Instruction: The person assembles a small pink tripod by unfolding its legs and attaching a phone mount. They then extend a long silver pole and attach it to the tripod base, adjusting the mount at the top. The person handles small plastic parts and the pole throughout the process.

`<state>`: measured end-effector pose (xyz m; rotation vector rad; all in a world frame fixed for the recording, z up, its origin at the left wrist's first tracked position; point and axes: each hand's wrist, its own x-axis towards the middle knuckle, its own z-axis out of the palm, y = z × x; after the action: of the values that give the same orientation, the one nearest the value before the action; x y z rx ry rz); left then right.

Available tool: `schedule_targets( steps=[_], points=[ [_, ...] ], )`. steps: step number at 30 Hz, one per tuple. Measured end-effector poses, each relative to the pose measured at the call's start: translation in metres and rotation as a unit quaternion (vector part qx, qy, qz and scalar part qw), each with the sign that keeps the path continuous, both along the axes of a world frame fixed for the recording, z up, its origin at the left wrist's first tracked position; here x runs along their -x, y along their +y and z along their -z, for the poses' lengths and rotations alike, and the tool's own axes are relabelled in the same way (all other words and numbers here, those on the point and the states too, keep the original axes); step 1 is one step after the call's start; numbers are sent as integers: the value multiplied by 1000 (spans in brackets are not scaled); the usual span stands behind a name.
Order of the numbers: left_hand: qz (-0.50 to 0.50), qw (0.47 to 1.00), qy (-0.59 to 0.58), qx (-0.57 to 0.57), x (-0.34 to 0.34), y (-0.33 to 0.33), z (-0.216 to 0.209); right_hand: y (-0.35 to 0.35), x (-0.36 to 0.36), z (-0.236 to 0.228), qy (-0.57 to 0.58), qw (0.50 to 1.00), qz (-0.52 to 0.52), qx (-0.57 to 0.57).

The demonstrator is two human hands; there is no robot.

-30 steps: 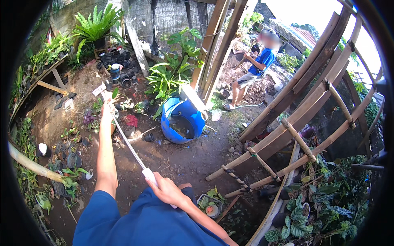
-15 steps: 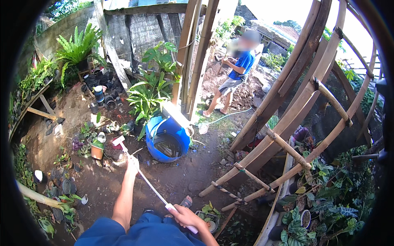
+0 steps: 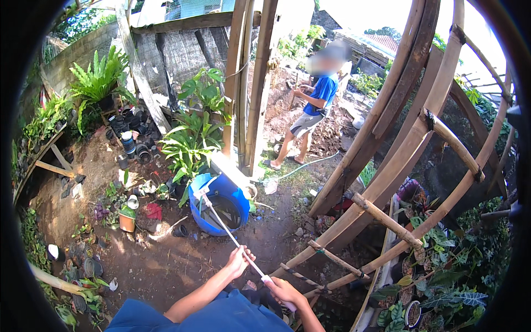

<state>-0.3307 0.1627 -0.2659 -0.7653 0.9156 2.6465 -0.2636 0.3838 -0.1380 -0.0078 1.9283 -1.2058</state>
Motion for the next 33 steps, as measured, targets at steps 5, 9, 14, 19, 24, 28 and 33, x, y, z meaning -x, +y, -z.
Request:
schedule_targets(
  steps=[5,9,14,19,24,28,33],
  points=[
    [157,977,40,142,19,11,-47,-43,47,35,205,974,15,-95],
    [225,964,78,116,37,-11,-55,-54,55,35,266,950,161,-6],
    [346,900,92,248,36,-53,25,-49,70,5,247,900,318,164],
    [534,702,57,467,10,-170,196,-63,131,0,133,873,446,147],
    [378,651,-209,624,-24,-288,273,-102,159,32,263,788,531,167],
    [260,823,-268,429,-25,-341,245,-109,170,56,240,795,549,94],
    [202,860,-174,435,8,-347,215,-114,170,88,61,889,454,-2]
  ],
)
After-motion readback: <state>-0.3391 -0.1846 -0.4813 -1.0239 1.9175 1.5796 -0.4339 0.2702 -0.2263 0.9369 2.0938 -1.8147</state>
